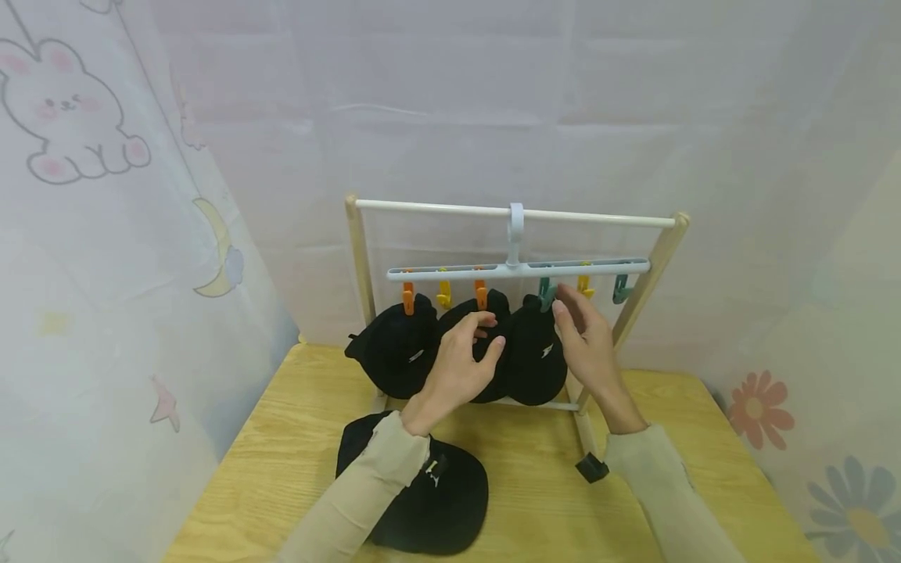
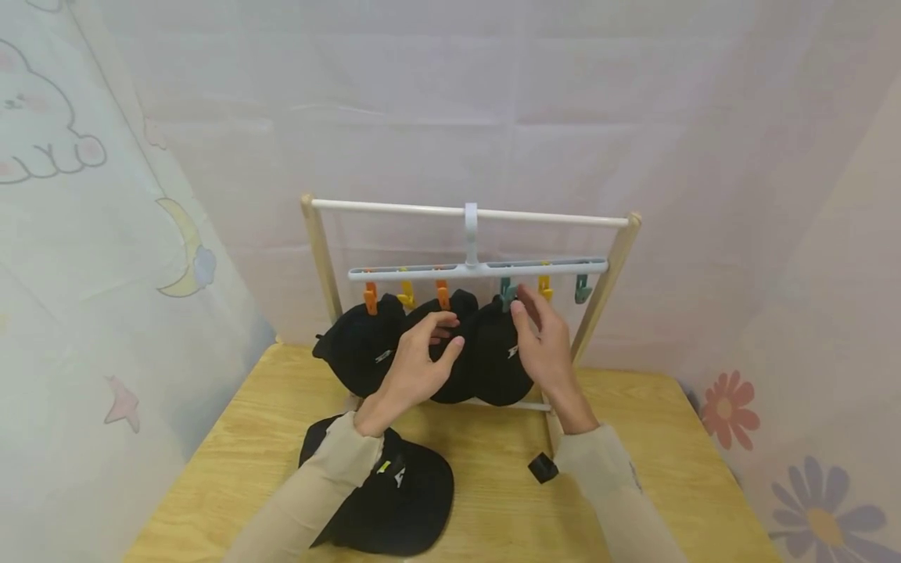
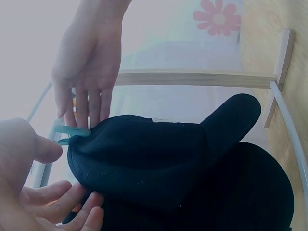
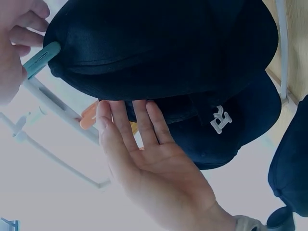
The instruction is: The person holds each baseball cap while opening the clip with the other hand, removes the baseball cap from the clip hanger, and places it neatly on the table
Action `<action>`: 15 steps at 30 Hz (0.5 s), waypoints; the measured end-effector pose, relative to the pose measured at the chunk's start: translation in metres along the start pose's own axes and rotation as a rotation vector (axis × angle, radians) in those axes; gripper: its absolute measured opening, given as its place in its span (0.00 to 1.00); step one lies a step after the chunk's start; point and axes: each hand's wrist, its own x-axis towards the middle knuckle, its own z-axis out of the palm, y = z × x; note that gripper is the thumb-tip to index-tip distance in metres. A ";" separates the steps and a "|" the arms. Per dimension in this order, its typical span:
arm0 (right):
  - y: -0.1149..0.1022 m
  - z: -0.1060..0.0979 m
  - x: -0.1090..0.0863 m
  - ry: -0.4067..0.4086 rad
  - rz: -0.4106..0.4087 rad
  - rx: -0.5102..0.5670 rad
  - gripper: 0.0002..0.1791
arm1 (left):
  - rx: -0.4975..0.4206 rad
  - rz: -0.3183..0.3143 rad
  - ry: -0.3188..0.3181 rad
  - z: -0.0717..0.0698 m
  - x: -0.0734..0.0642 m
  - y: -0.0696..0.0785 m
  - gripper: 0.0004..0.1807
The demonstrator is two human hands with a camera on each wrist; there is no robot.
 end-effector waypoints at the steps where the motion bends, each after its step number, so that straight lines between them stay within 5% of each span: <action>1: 0.001 0.000 0.002 -0.005 -0.006 -0.001 0.27 | 0.002 -0.002 -0.003 0.001 0.001 0.000 0.22; 15: 0.005 0.003 0.020 -0.011 0.032 0.074 0.26 | 0.005 -0.017 -0.028 0.007 0.014 0.004 0.22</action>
